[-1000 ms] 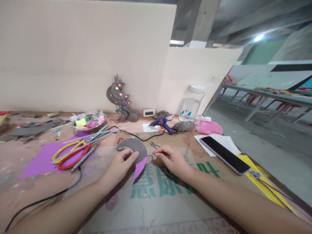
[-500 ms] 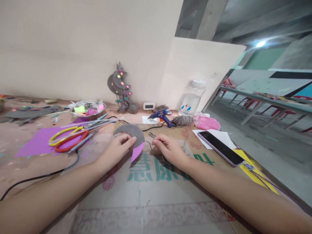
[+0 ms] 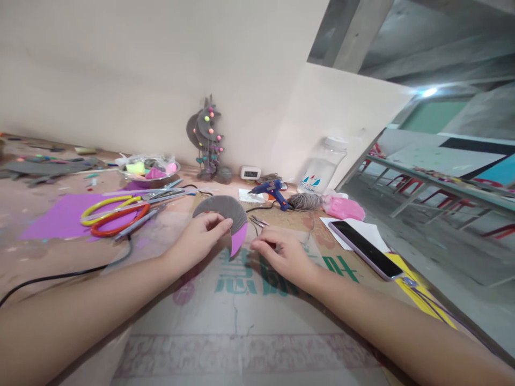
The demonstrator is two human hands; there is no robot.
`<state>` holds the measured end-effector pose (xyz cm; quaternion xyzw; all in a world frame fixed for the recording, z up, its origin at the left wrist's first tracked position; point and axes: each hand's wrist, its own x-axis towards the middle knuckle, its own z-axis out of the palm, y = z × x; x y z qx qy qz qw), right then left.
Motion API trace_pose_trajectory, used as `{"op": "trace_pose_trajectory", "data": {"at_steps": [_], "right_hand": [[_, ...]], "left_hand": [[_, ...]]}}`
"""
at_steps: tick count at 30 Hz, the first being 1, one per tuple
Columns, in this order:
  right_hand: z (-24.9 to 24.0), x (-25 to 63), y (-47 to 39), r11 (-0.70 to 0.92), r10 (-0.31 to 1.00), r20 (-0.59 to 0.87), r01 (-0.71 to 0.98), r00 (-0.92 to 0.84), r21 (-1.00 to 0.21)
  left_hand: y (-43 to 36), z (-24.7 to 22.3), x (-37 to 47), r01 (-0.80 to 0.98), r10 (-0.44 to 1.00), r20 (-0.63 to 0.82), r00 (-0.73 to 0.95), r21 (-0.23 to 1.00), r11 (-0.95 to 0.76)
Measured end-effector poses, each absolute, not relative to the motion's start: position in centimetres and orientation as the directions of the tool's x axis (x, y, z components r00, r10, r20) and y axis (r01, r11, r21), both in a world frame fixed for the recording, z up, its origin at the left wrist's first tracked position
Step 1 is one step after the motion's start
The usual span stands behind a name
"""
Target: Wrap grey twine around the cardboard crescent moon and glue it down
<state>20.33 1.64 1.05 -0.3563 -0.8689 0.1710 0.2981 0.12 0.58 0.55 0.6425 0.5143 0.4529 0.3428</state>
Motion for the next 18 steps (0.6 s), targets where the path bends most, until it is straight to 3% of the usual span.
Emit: {"op": "trace_pose_trajectory", "data": {"at_steps": [4, 8, 18], "right_hand": [[1.2, 19.1, 1.0, 0.540, 0.821, 0.286, 0.506, -0.494, -0.673], [1.4, 18.7, 0.9, 0.396, 0.886, 0.196, 0.466, -0.420, -0.791], [1.1, 18.9, 1.5, 0.308, 0.894, 0.123, 0.390, -0.431, -0.868]], "left_hand": [[0.4, 0.6, 0.0, 0.395, 0.947, 0.315, 0.069, 0.863, -0.315], [0.3, 0.9, 0.2, 0.458, 0.946, 0.311, 0.095, 0.829, -0.319], [0.3, 0.5, 0.1, 0.365, 0.930, 0.326, 0.172, 0.855, -0.367]]}}
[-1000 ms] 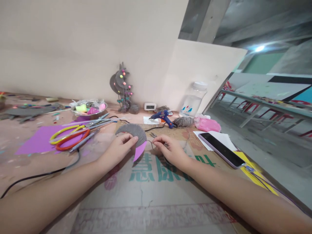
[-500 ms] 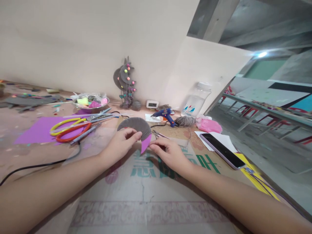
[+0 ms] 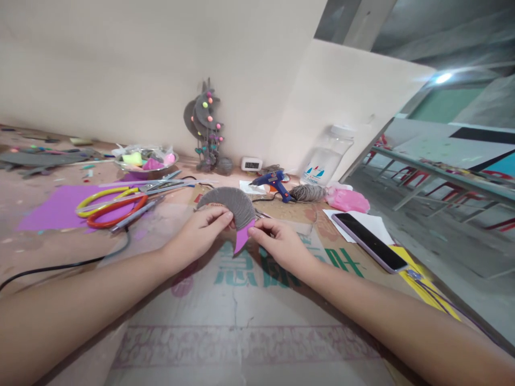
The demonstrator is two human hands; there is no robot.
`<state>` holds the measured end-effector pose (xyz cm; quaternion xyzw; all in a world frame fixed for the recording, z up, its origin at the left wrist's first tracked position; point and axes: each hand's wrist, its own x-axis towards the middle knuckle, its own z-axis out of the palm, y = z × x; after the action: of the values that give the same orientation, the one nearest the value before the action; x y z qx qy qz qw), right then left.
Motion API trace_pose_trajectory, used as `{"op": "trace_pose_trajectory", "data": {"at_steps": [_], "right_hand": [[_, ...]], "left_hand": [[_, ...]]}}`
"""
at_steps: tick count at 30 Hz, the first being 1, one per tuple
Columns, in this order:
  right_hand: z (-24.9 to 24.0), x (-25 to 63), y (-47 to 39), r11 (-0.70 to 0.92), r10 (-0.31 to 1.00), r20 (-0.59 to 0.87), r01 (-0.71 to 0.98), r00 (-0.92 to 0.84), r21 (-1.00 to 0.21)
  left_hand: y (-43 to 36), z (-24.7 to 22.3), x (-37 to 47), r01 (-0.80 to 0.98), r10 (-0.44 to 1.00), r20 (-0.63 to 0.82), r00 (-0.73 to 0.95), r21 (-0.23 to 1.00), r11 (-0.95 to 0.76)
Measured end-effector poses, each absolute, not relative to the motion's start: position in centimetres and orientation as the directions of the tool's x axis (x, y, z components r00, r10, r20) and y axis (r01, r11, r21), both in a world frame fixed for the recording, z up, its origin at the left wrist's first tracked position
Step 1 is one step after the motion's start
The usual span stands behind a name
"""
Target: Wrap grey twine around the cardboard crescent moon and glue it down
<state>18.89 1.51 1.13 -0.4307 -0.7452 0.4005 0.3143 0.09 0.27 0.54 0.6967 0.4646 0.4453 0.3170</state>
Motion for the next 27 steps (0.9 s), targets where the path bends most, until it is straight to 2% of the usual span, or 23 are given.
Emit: {"op": "trace_pose_trajectory", "data": {"at_steps": [5, 10, 16, 19, 22, 25, 27], "right_hand": [[0.7, 19.0, 1.8, 0.246, 0.875, 0.075, 0.306, -0.478, -0.920], [0.5, 19.0, 1.9, 0.251, 0.848, 0.067, 0.289, -0.525, -0.924], [0.6, 18.8, 1.4, 0.267, 0.838, 0.048, 0.332, -0.544, -0.905], [1.1, 19.1, 1.1, 0.333, 0.858, 0.099, 0.399, -0.504, -0.854], [1.9, 20.1, 1.8, 0.418, 0.880, 0.231, 0.445, -0.415, -0.792], [2.2, 21.4, 3.6, 0.487, 0.873, 0.380, 0.514, -0.306, -0.706], [1.9, 22.2, 4.9, 0.506, 0.861, 0.391, 0.611, -0.324, -0.609]], "left_hand": [[0.4, 0.0, 0.1, 0.292, 0.953, 0.273, 0.133, 0.908, -0.301], [0.2, 0.5, 0.4, 0.204, 0.975, 0.207, 0.077, 0.954, -0.219], [-0.4, 1.4, 0.5, 0.257, 0.974, 0.227, 0.003, 0.941, -0.220], [-0.1, 1.4, 0.1, 0.301, 0.969, 0.239, -0.065, 0.930, -0.210], [0.3, 1.1, -0.2, 0.311, 0.972, 0.211, -0.100, 0.935, -0.171], [0.7, 1.0, -0.3, 0.241, 0.973, 0.214, -0.082, 0.952, -0.189], [0.7, 1.0, -0.2, 0.174, 0.977, 0.211, -0.043, 0.964, -0.200]]}}
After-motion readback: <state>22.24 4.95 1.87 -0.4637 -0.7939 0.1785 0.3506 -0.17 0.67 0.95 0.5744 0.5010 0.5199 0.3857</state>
